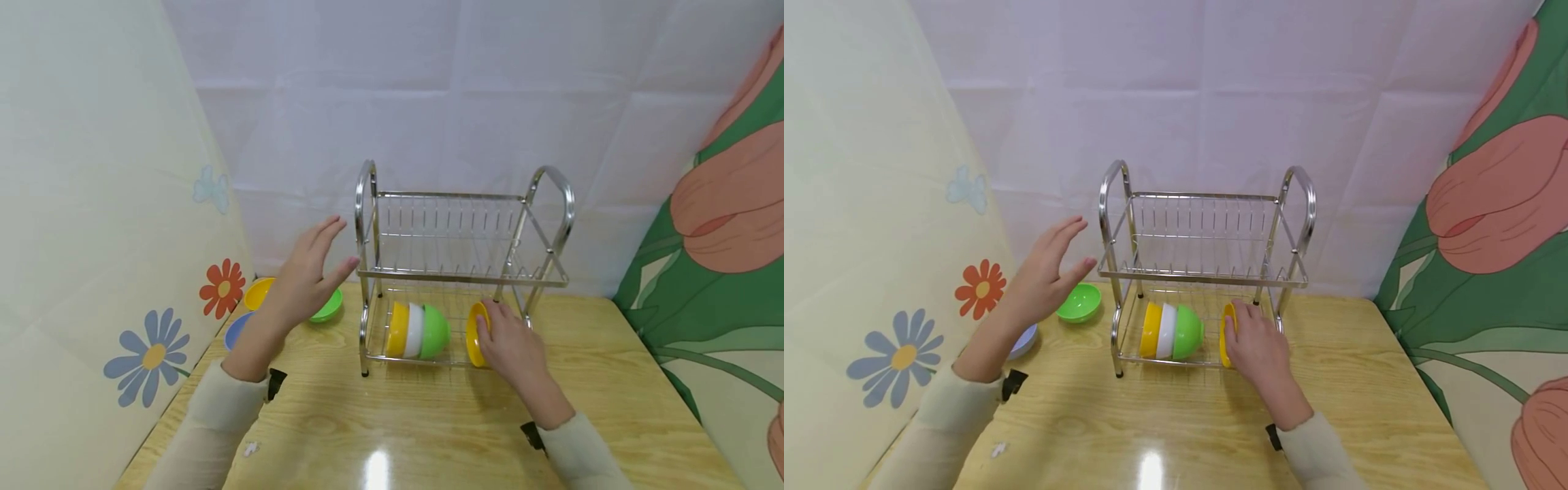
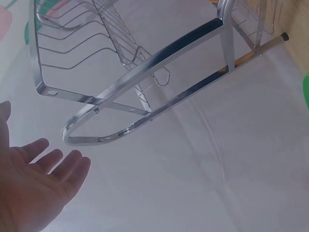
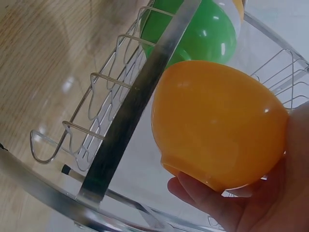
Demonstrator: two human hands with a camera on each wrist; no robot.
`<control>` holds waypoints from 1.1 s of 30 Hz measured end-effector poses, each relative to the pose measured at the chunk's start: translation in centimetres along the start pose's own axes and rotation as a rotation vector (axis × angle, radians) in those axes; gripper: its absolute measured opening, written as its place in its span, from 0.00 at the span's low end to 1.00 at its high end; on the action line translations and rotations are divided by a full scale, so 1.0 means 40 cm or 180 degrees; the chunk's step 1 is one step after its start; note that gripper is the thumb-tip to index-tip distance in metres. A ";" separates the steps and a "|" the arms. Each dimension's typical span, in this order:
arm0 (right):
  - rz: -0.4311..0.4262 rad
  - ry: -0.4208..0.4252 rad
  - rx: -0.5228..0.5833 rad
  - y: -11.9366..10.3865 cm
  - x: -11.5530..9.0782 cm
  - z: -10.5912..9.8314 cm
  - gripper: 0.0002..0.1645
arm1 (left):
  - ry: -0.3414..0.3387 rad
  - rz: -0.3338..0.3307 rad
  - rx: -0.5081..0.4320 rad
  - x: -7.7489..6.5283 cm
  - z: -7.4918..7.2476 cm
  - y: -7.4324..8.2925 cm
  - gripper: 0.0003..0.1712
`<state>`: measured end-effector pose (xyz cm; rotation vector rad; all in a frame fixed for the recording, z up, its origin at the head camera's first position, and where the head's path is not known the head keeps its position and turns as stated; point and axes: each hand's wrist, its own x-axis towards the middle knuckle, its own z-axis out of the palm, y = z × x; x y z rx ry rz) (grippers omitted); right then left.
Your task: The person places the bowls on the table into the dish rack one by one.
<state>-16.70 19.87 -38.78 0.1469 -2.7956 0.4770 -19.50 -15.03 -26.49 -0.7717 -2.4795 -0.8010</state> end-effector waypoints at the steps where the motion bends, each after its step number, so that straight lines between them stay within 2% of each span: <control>1: -0.0004 -0.0008 -0.0003 0.000 0.002 0.003 0.29 | 0.0026 0.0013 0.0004 0.006 -0.001 0.002 0.40; 12: 0.0004 -0.0138 -0.0064 -0.009 0.024 0.030 0.31 | 0.0188 0.0156 0.0029 0.087 -0.007 0.015 0.41; 17: -0.0037 -0.0096 -0.0033 -0.014 0.029 0.046 0.30 | 0.0221 0.0186 0.0055 0.114 -0.006 0.015 0.41; 24: -0.0027 -0.0069 0.0019 -0.021 0.035 0.062 0.30 | 0.0170 0.0143 0.0097 0.149 -0.004 0.021 0.42; 33: 0.0112 -0.0287 0.0089 -0.038 0.051 0.078 0.32 | 0.0045 0.0039 0.0097 0.185 0.007 0.013 0.43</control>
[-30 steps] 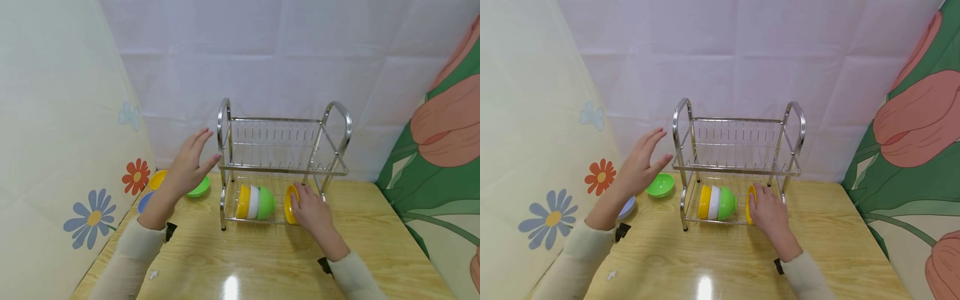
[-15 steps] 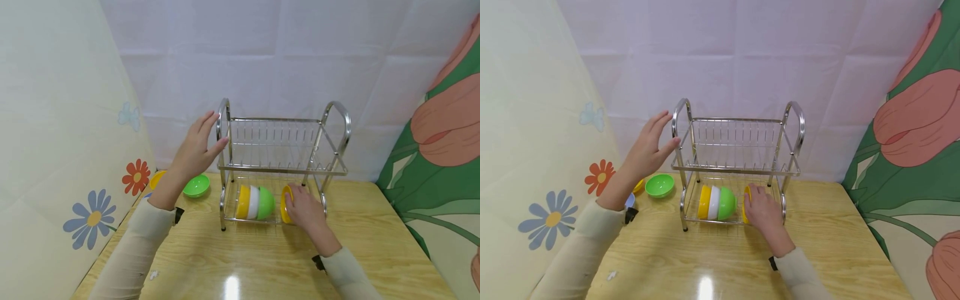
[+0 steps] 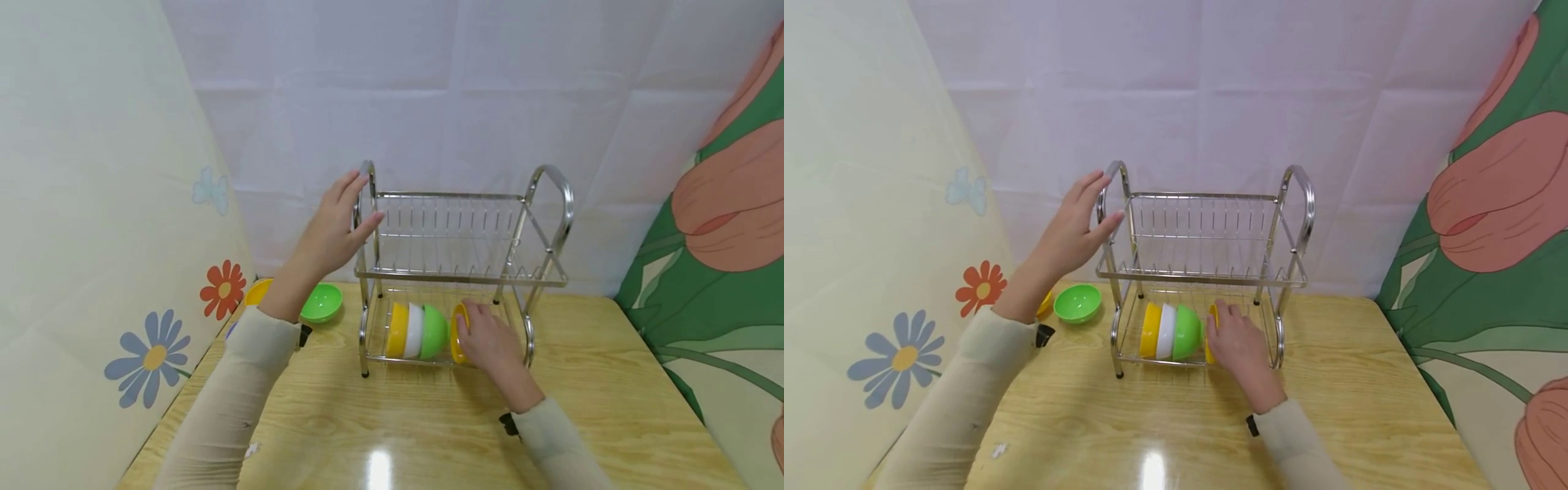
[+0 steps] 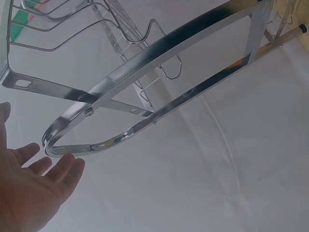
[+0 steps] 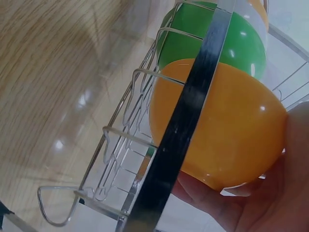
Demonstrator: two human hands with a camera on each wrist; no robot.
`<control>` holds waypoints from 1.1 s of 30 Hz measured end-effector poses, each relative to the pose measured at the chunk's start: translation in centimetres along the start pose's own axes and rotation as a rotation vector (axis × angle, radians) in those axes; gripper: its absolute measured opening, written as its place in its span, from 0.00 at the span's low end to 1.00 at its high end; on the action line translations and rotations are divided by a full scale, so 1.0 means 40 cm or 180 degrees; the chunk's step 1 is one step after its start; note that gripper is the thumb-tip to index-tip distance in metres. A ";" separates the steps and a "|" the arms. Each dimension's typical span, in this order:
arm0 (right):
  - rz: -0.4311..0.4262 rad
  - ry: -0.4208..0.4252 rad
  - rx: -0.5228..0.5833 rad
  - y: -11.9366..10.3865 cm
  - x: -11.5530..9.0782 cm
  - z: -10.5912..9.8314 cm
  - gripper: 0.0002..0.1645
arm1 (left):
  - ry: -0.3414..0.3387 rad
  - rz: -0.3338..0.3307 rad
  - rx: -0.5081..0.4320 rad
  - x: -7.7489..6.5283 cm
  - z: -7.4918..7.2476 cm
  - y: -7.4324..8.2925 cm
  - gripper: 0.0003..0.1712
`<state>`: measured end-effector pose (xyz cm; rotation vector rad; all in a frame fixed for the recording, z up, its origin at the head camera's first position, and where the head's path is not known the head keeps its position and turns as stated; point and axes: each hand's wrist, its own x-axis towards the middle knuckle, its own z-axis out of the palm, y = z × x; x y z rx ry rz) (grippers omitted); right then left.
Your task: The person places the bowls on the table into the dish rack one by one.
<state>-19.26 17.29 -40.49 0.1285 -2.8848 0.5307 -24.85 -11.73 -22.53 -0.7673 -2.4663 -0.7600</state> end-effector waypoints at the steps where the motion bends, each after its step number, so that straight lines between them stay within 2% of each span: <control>1: 0.0015 -0.0011 -0.0005 -0.001 0.001 0.002 0.32 | -0.0010 -0.0011 -0.0004 0.003 0.001 0.000 0.43; 10: 0.0066 -0.0115 -0.0020 -0.009 0.009 0.016 0.34 | -0.0064 -0.0016 0.0003 0.031 0.018 -0.005 0.43; 23: 0.0075 -0.0174 0.0030 -0.028 0.028 0.036 0.35 | -0.0220 -0.0184 0.0096 0.059 0.027 -0.008 0.44; 33: 0.0071 -0.0207 -0.0014 -0.044 0.035 0.048 0.39 | -0.0264 -0.0304 0.0408 0.095 0.029 -0.016 0.46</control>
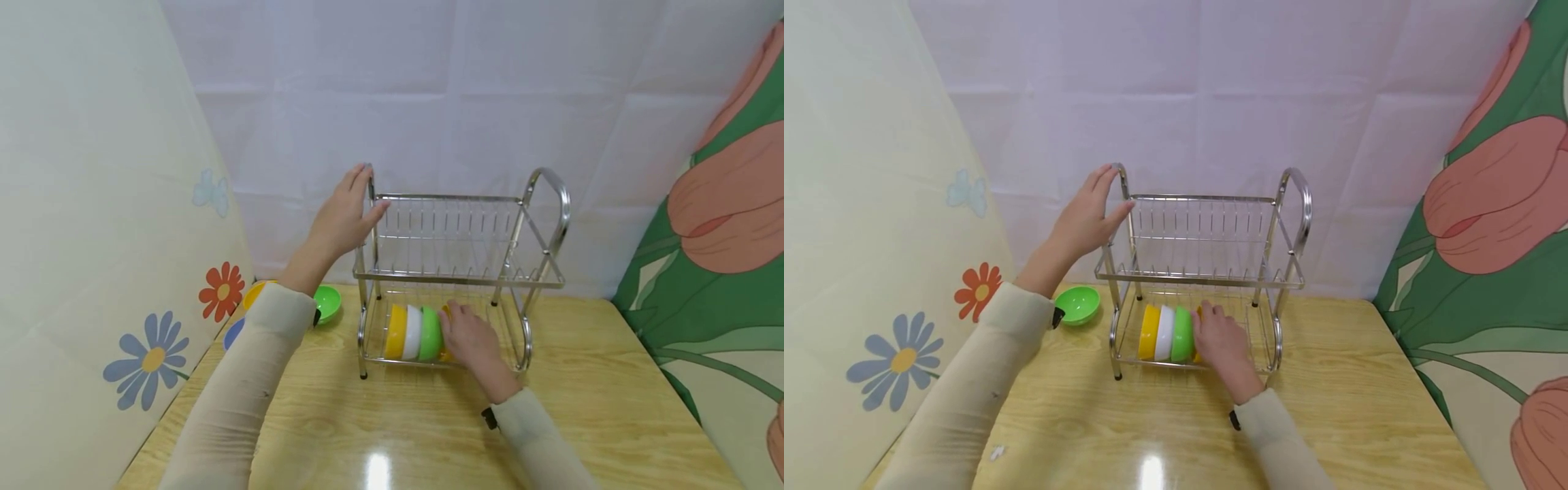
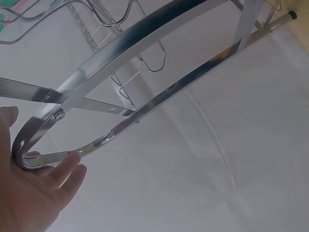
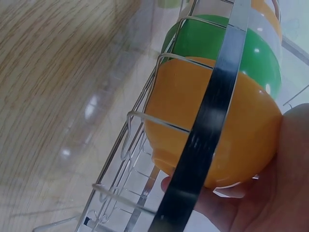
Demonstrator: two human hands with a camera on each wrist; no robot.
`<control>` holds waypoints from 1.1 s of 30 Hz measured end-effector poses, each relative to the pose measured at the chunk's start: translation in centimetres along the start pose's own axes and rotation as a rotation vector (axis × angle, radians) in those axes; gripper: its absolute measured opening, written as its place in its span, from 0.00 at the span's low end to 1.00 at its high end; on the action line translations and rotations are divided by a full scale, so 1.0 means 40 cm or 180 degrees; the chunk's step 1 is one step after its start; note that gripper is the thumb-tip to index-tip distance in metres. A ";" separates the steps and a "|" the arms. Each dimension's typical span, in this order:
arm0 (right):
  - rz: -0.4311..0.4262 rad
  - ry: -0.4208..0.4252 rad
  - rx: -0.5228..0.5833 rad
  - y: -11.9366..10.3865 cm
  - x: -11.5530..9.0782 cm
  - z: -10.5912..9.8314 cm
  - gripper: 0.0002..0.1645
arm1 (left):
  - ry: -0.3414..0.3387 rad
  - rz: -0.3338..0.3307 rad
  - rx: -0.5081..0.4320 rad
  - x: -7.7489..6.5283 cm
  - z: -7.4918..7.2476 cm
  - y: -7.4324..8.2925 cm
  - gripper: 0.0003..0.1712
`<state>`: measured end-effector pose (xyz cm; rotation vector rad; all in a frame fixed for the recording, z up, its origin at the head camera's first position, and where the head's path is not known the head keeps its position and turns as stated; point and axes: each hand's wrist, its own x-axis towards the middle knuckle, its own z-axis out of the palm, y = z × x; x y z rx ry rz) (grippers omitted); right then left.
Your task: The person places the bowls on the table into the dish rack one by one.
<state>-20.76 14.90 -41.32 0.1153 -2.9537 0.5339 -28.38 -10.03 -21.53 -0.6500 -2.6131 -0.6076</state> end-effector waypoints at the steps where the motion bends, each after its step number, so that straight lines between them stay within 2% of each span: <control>1: 0.0000 0.0002 -0.0003 -0.002 0.001 0.001 0.39 | 0.0004 -0.0007 0.0037 0.004 0.000 0.000 0.46; 11: -0.0044 -0.0035 -0.0158 -0.014 0.006 0.014 0.34 | -0.0007 -0.0087 0.0290 0.023 0.001 0.005 0.41; 23: -0.0005 0.0000 -0.0063 -0.013 0.010 0.032 0.36 | 0.0495 0.0098 0.0161 0.012 0.023 -0.014 0.32; 33: -0.0031 0.0101 0.0002 -0.020 0.008 0.035 0.35 | 0.0766 0.0205 0.0109 0.002 0.028 -0.021 0.30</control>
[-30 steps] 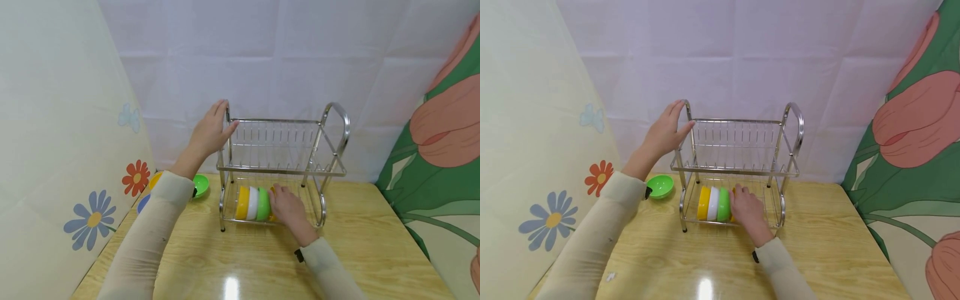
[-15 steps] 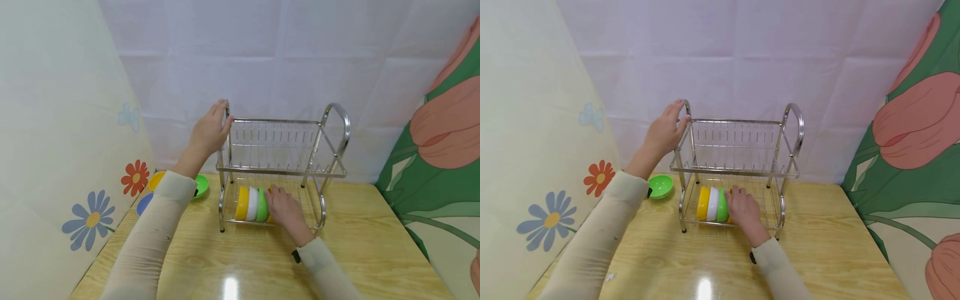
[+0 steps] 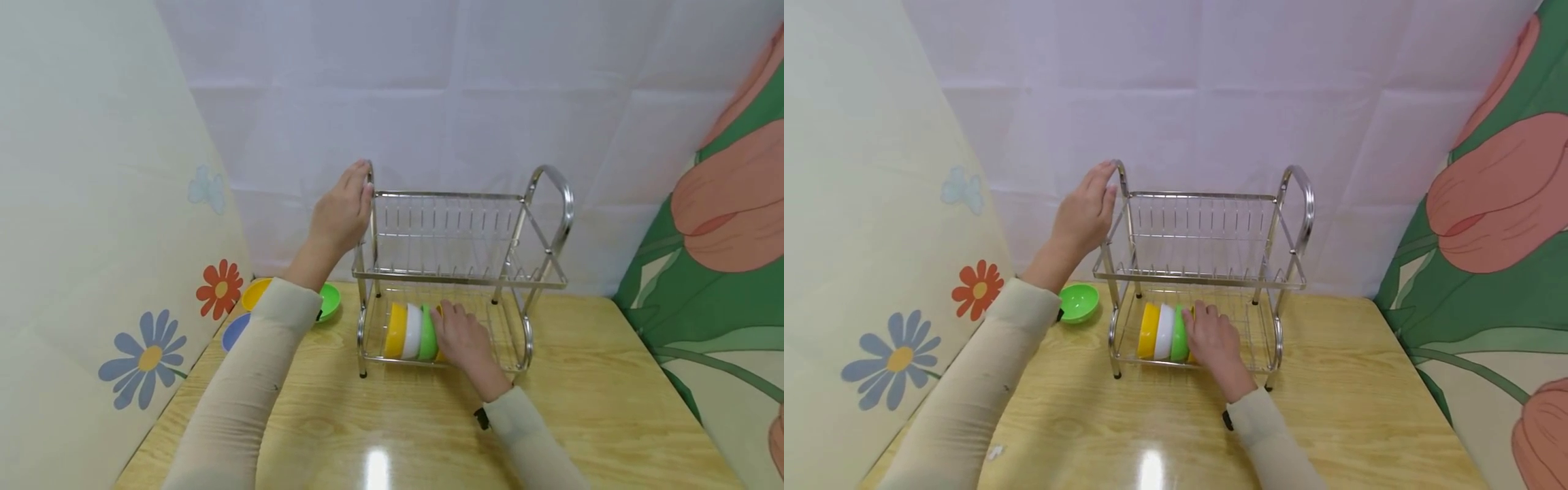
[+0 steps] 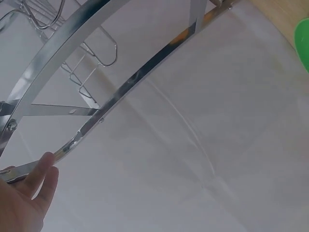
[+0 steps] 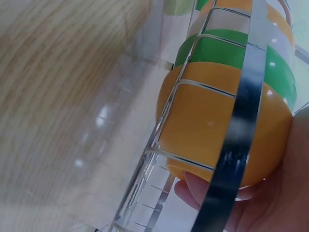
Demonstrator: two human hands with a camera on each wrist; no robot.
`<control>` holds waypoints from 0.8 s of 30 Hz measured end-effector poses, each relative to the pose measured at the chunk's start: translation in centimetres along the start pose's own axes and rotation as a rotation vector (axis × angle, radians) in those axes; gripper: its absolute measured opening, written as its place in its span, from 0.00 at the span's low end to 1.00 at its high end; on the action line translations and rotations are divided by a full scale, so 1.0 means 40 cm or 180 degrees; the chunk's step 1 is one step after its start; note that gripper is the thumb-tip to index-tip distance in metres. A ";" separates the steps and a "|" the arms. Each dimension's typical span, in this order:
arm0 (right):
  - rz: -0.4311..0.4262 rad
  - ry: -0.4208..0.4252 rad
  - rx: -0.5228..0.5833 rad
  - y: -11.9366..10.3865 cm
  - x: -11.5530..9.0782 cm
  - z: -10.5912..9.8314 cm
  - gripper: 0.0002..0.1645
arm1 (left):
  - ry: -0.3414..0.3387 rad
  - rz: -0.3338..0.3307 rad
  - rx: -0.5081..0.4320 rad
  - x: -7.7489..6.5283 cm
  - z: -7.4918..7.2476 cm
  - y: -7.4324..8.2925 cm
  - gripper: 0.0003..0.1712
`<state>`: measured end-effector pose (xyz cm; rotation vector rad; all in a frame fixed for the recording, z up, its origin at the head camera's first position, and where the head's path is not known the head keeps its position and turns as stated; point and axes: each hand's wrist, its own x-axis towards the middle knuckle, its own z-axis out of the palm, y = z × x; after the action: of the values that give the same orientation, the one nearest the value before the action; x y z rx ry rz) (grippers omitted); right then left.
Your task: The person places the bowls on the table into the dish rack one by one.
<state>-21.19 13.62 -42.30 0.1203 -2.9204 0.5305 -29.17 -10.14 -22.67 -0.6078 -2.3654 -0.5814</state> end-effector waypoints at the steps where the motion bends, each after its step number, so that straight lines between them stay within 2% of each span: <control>1: 0.0003 0.0004 0.0009 -0.003 -0.001 -0.001 0.35 | 0.0016 0.0015 -0.0004 0.000 -0.002 0.000 0.30; 11: 0.0061 0.0091 0.0106 -0.002 -0.010 0.005 0.39 | 0.0084 0.0063 -0.0079 -0.006 -0.001 0.001 0.30; 17: 0.0162 0.0085 0.0161 0.003 -0.016 0.001 0.46 | 0.0070 0.0097 -0.0051 -0.003 0.004 0.008 0.30; 24: 0.0137 0.0107 0.0165 0.011 -0.033 -0.008 0.47 | -0.0018 0.0056 -0.0035 0.000 0.009 0.022 0.30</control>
<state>-19.87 14.21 -42.39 0.0548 -2.8834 0.6093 -28.84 -9.24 -22.73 -0.6351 -2.3614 -0.5860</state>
